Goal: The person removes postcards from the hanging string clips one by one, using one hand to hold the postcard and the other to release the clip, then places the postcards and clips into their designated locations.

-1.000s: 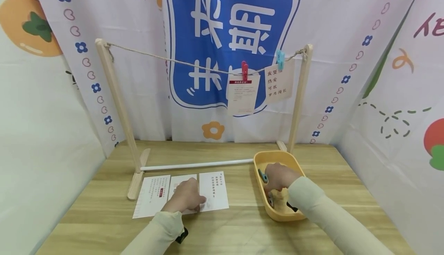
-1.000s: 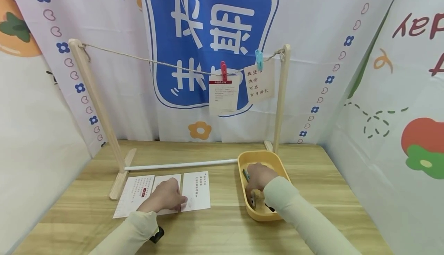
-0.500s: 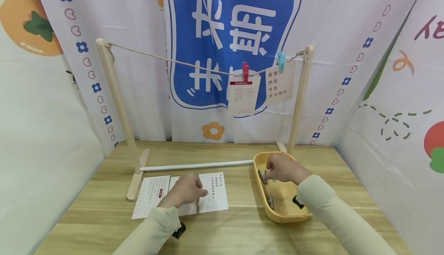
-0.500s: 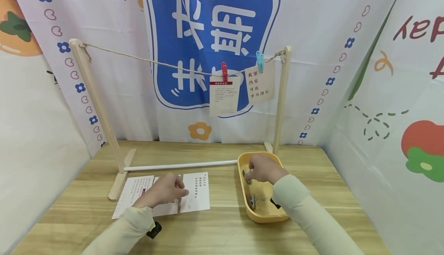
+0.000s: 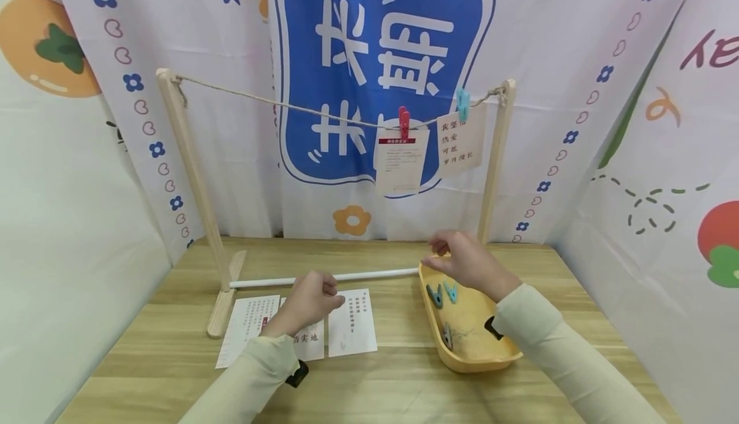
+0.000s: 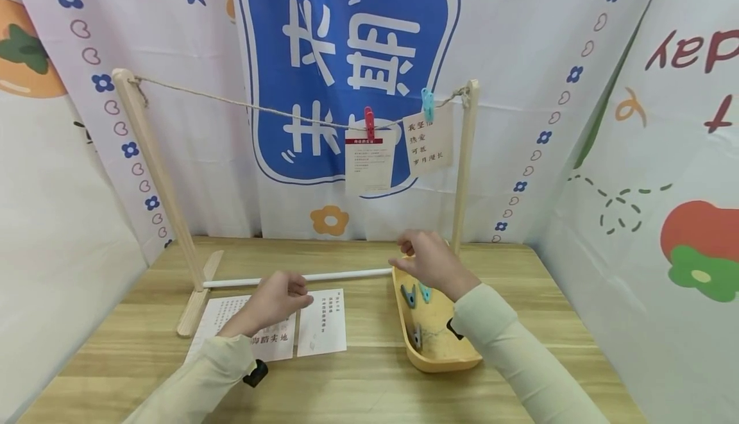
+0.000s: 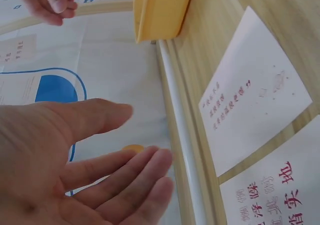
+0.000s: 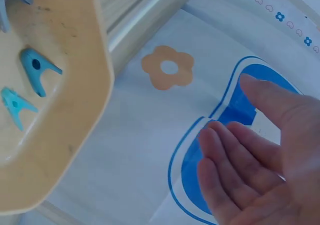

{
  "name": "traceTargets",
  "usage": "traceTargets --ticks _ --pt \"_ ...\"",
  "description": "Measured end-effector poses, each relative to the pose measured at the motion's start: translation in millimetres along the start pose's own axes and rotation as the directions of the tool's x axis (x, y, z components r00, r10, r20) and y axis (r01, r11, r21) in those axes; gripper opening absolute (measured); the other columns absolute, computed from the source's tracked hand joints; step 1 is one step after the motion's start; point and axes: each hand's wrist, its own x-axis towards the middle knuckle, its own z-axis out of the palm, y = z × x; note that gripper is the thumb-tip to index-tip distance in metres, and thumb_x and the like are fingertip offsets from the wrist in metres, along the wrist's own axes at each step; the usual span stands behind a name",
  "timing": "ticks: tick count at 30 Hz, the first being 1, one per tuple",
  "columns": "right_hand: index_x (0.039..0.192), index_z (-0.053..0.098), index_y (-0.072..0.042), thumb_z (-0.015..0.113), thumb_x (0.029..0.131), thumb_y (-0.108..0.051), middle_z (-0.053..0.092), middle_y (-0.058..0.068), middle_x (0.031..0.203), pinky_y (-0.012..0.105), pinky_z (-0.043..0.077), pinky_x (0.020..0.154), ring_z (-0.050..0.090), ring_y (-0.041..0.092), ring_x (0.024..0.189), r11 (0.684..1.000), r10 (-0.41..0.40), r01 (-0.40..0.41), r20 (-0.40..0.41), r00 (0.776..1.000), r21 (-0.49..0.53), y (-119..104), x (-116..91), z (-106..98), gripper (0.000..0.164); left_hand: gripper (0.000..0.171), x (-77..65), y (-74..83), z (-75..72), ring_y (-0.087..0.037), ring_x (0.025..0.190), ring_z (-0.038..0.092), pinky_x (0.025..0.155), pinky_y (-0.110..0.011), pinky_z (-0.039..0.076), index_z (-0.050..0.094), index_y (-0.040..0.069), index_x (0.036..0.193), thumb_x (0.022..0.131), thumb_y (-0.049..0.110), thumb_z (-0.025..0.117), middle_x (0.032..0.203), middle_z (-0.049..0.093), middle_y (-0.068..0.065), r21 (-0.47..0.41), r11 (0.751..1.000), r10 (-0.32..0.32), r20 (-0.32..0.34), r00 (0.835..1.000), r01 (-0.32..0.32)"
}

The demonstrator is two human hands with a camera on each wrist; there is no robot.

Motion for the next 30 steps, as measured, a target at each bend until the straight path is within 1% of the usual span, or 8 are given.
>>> traceTargets --ticks 6,10,13,17,22,30 --pt "0.110 0.067 -0.006 0.076 0.084 -0.029 0.072 0.008 0.103 0.035 0.059 0.082 0.069 0.022 0.093 1.000 -0.010 0.011 -0.118 0.993 0.003 -3 3 -8 0.035 0.045 8.1 5.3 0.5 -0.024 0.103 0.067 0.086 -0.033 0.058 0.059 -0.001 0.125 0.086 0.016 0.072 0.114 0.068 -0.014 -0.087 0.996 0.008 -0.070 0.998 -0.015" --pt "0.112 0.066 -0.007 0.075 0.085 -0.031 0.071 0.009 0.105 0.036 0.059 0.082 0.069 0.021 0.093 0.999 -0.032 0.027 -0.178 0.983 -0.029 -6 5 -13 0.037 0.047 12.5 8.1 -2.2 -0.027 0.108 0.066 0.092 -0.038 0.056 0.058 0.000 0.127 0.087 0.019 0.071 0.116 0.068 -0.014 -0.093 0.994 0.045 -0.124 0.991 -0.056" --pt "0.114 0.065 -0.007 0.075 0.085 -0.031 0.071 0.010 0.105 0.040 0.058 0.084 0.068 0.023 0.095 0.998 -0.059 0.051 -0.213 0.975 -0.043 -8 6 -17 0.040 0.046 14.3 10.3 -4.5 -0.028 0.112 0.064 0.097 -0.041 0.053 0.058 0.001 0.126 0.087 0.020 0.070 0.118 0.068 -0.012 -0.101 0.992 0.064 -0.155 0.986 -0.080" --pt "0.116 0.065 -0.007 0.073 0.086 -0.034 0.071 0.010 0.106 0.041 0.057 0.086 0.066 0.022 0.096 0.997 -0.071 0.058 -0.242 0.968 -0.060 -11 8 -22 0.041 0.045 16.2 13.8 -6.7 -0.027 0.113 0.063 0.099 -0.042 0.052 0.058 0.003 0.127 0.088 0.022 0.070 0.119 0.067 -0.011 -0.114 0.989 0.076 -0.181 0.981 -0.097" --pt "0.118 0.065 -0.007 0.069 0.089 -0.037 0.070 0.010 0.107 0.041 0.056 0.087 0.065 0.023 0.097 0.994 -0.087 0.069 -0.266 0.960 -0.079 -13 10 -27 0.043 0.045 20.8 17.7 -7.7 -0.026 0.112 0.065 0.100 -0.042 0.051 0.059 0.004 0.126 0.087 0.024 0.070 0.119 0.068 -0.010 -0.090 0.987 0.107 -0.227 0.968 -0.130" --pt "0.118 0.064 -0.007 0.070 0.089 -0.036 0.070 0.009 0.105 0.039 0.055 0.086 0.064 0.022 0.096 0.985 -0.159 0.128 -0.325 0.932 -0.117 -18 17 -38 0.041 0.044 31.4 23.9 -6.8 -0.023 0.112 0.065 0.101 -0.040 0.051 0.058 0.005 0.127 0.089 0.026 0.070 0.120 0.068 -0.007 -0.084 0.985 0.130 -0.241 0.962 -0.154"
